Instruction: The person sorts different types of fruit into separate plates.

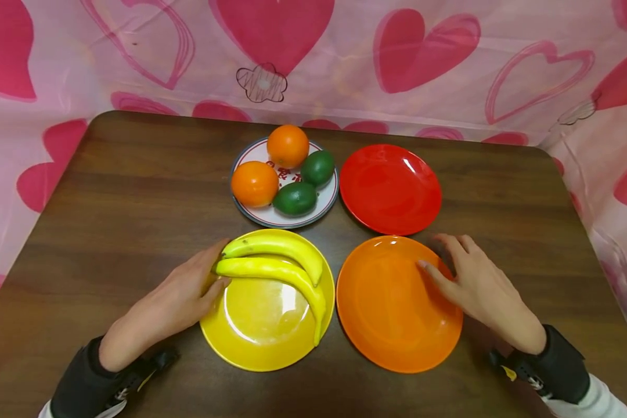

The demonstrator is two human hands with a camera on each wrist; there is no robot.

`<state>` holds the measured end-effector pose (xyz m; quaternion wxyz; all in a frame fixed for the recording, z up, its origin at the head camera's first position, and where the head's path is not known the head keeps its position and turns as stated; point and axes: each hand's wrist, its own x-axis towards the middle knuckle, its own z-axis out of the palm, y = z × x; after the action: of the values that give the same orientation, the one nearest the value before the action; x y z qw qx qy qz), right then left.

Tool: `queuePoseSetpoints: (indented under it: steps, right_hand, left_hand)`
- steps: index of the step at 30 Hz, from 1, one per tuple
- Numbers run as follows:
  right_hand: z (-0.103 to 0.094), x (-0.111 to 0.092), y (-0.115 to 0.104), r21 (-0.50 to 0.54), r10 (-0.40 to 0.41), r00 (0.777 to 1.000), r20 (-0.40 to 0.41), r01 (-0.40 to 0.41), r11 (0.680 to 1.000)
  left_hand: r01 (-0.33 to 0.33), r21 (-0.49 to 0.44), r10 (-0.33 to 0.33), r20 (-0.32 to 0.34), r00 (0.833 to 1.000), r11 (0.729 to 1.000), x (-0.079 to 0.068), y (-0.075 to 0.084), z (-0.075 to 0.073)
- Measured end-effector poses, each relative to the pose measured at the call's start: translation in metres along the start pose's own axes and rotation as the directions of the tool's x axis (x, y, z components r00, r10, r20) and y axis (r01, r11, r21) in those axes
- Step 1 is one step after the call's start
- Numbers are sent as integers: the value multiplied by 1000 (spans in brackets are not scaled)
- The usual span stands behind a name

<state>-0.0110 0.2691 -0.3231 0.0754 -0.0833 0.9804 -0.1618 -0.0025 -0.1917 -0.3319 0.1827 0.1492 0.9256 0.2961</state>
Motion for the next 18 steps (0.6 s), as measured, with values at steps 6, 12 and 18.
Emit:
queuePoseSetpoints:
  steps: [6,12,18]
  right_hand:
    - [6,-11,8,54,148,983,108,-154,987]
    - [13,-16,5,62,230,958,173,-244,968]
    - [20,-18,5,2,236,960,154,-239,971]
  left_hand:
    - [33,40,-34,26,999,999,-1,3,-2]
    - [21,42,-23,46,999,999,-2,3,-5]
    - [47,63,-53,97,994,997,-1,5,-11]
